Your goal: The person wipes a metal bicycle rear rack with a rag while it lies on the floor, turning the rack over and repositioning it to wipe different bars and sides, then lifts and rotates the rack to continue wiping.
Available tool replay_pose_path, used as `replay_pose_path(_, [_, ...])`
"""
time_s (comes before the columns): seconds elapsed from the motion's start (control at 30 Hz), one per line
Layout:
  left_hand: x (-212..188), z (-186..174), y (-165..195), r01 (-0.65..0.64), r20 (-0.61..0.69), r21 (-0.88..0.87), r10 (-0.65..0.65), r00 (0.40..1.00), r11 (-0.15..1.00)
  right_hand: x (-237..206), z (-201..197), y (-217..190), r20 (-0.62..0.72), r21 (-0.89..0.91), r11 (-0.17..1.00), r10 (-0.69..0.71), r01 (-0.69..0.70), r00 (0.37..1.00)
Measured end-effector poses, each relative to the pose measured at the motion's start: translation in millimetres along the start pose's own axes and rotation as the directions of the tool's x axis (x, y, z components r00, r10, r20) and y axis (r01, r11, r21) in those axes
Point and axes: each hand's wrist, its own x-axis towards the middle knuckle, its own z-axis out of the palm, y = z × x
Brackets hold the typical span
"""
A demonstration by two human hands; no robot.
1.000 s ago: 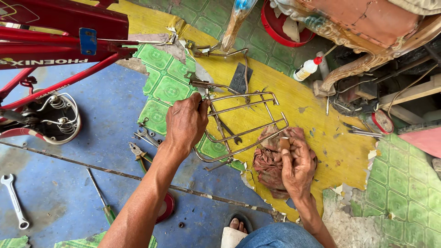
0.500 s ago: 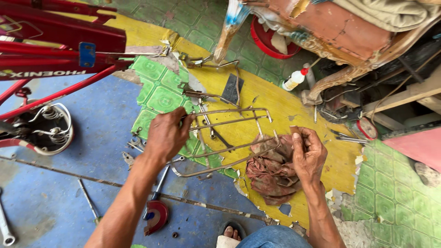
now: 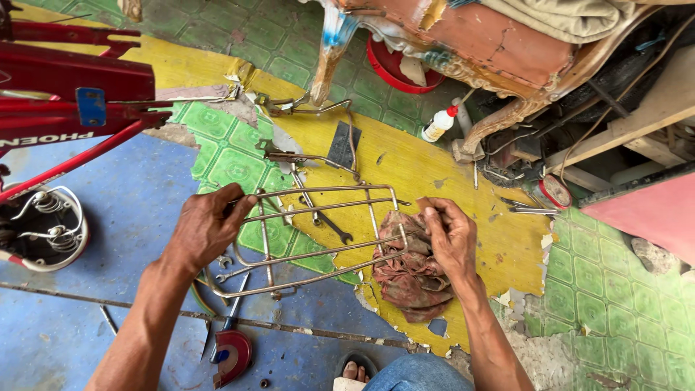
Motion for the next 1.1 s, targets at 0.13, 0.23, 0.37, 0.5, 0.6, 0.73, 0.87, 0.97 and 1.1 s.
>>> replay_pose_path(0.13, [-2.3, -0.5, -2.7, 0.055, -0.001, -0.011, -0.055, 0.999, 0.998, 4.3, 2.4, -10.2, 0.056, -0.109, 0.989, -0.093, 0.099, 0.994])
replay_pose_path(0.23, [-2.3, -0.9, -6.3, 0.018, -0.025, -0.016, -0.018, 1.000, 1.000, 6.6, 5.0, -16.2, 0.105, -0.152, 0.966, -0.195, 0.209, 0.975])
replay_pose_path(0.37, [-1.5, -0.8, -11.0, 0.077, -0.001, -0.001, -0.077, 0.997, 0.997, 13.3, 7.7, -20.3, 0.165, -0.071, 0.932, -0.341, 0.356, 0.925])
replay_pose_path(0.5, [-1.7, -0.4, -12.7, 0.084, 0.005, 0.007, -0.085, 0.996, 0.996, 18.3, 11.0, -19.3, 0.143, -0.142, 0.977, -0.140, 0.160, 0.980])
replay_pose_path(0.6, [-1.4, 0.8, -11.6, 0.076, 0.014, 0.017, -0.076, 0.997, 0.997, 18.5, 15.0, -15.1, 0.204, -0.145, 0.982, -0.088, 0.118, 0.975])
replay_pose_path(0.73, [-0.1, 3.4, -7.9, 0.055, 0.025, 0.048, -0.056, 0.998, 0.997, 18.6, 19.6, -6.3, 0.201, -0.027, 0.987, -0.148, 0.156, 0.968])
replay_pose_path(0.87, [0.8, 6.0, -4.1, 0.062, 0.036, 0.051, -0.063, 0.997, 0.997, 24.9, 15.5, 3.4, 0.157, -0.309, 0.946, 0.157, -0.102, 0.975])
replay_pose_path(0.97, [3.5, 6.5, -1.3, 0.010, 0.023, 0.042, -0.011, 1.000, 0.999, 26.8, 11.3, 9.1, 0.190, -0.182, 0.983, 0.009, 0.026, 0.982])
replay_pose_path(1.1, [2.4, 9.7, 4.0, 0.024, 0.049, 0.050, -0.027, 0.998, 0.998, 25.3, 7.8, 11.3, 0.168, -0.162, 0.985, -0.026, 0.053, 0.985])
